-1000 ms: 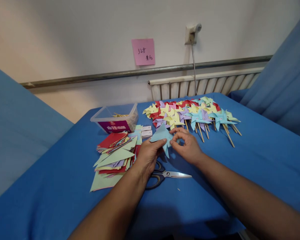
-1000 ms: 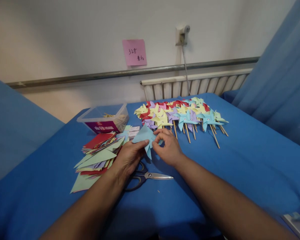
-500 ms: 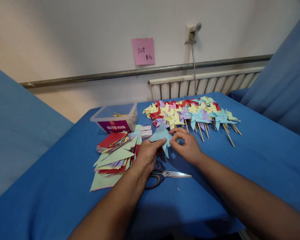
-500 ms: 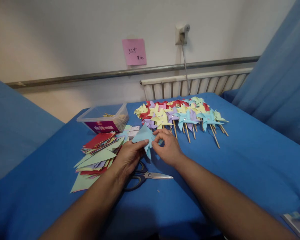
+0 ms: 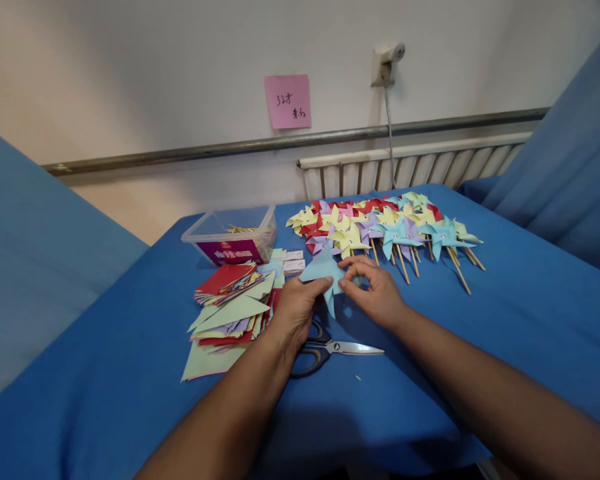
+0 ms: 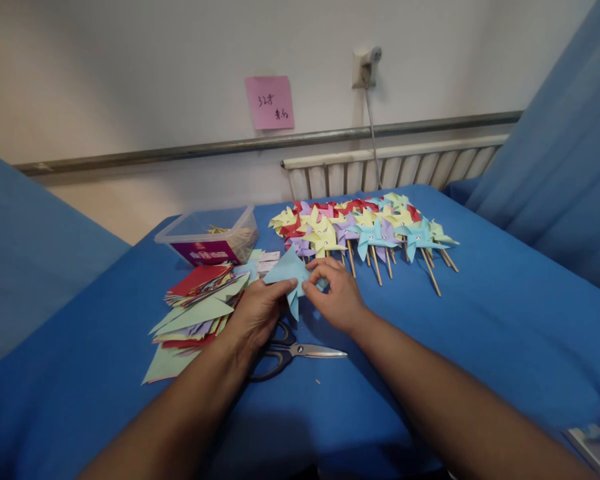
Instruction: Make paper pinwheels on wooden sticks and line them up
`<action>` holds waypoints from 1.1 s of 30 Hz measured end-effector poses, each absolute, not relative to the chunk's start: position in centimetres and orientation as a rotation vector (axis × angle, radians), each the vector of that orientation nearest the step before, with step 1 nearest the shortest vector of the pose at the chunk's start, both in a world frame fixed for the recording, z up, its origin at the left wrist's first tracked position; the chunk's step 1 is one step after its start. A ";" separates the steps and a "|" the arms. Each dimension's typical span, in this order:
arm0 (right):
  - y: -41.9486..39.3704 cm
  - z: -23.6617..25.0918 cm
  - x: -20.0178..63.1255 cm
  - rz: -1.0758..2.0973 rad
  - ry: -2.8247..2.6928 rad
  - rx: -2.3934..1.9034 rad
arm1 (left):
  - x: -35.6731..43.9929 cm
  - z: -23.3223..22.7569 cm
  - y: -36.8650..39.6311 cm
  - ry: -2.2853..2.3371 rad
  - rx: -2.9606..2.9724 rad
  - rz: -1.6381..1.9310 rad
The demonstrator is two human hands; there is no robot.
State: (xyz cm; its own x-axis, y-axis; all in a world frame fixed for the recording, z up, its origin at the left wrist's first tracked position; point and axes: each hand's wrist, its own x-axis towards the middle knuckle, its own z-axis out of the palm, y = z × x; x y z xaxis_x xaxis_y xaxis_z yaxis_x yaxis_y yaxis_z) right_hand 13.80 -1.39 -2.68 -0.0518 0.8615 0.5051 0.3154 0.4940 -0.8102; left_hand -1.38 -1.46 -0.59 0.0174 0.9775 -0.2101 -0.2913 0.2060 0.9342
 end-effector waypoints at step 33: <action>-0.7 -2.7 14.3 1.470 -1.274 -1.022 | -3.0 0.8 -1.4 1.273 1.543 0.872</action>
